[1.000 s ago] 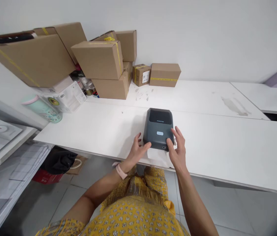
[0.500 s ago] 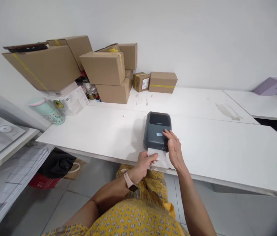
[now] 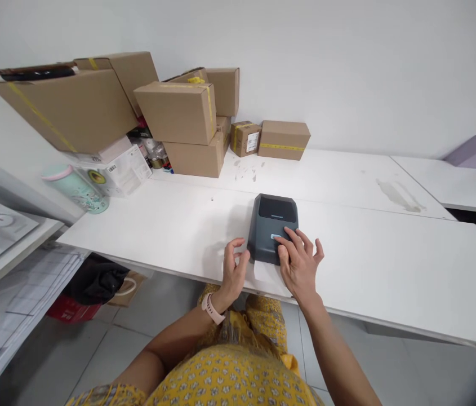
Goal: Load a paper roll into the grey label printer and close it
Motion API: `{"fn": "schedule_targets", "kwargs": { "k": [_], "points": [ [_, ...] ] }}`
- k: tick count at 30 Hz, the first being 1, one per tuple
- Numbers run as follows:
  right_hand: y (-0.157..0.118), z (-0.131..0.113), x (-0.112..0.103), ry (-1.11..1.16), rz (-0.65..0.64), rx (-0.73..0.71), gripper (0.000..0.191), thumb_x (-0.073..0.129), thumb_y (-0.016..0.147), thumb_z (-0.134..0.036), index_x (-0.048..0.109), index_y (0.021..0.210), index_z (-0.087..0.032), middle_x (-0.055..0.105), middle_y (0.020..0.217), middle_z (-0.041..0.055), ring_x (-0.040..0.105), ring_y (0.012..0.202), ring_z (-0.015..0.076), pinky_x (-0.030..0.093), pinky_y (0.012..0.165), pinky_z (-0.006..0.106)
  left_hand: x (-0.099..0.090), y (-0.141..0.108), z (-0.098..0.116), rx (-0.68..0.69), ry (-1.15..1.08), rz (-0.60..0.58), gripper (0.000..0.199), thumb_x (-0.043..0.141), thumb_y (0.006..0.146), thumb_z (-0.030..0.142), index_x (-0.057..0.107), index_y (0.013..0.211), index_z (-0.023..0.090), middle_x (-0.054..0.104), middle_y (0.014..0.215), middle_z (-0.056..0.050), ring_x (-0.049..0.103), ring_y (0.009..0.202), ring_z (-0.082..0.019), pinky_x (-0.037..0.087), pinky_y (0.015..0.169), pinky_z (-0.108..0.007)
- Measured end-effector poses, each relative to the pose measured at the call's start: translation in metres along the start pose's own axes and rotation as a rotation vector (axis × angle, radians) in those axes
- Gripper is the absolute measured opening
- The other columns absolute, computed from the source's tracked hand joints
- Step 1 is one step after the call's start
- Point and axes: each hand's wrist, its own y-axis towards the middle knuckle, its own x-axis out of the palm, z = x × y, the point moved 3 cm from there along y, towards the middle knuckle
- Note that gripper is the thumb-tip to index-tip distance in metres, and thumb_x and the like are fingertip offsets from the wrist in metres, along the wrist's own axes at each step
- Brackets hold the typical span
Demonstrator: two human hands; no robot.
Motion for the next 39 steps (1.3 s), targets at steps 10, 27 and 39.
{"fn": "schedule_targets", "kwargs": {
  "k": [10,27,39],
  "points": [
    [-0.028,0.03,0.0,0.562,-0.023,0.409,0.056,0.026,0.1,-0.051,0.028,0.153,-0.031,0.028,0.161,0.006,0.024,0.148,0.0264,0.02,0.118,0.057,0.013,-0.005,0.01,0.059,-0.003,-0.169,0.054,0.047,0.096,0.047,0.039,0.146,0.029,0.034,0.157,-0.005,0.029,0.146,-0.023,0.025,0.121,-0.04],
    [-0.024,0.024,-0.003,0.717,-0.066,0.412,0.062,0.025,0.098,-0.057,0.025,0.154,-0.03,0.027,0.161,0.0019,0.024,0.148,0.0267,0.021,0.12,0.052,0.021,0.012,0.025,0.105,-0.138,-0.19,0.058,0.039,0.098,0.051,0.037,0.149,0.024,0.036,0.157,-0.003,0.03,0.146,-0.024,0.024,0.122,-0.041],
    [0.153,0.019,-0.019,0.308,0.234,0.088,0.058,0.032,0.098,-0.049,0.03,0.15,-0.023,0.048,0.143,0.0138,0.044,0.132,0.0292,0.033,0.109,0.051,0.035,0.121,0.043,0.239,0.096,-0.145,0.04,0.051,0.091,0.029,0.053,0.13,0.022,0.058,0.136,-0.01,0.052,0.129,-0.023,0.038,0.109,-0.039]
  ]
}}
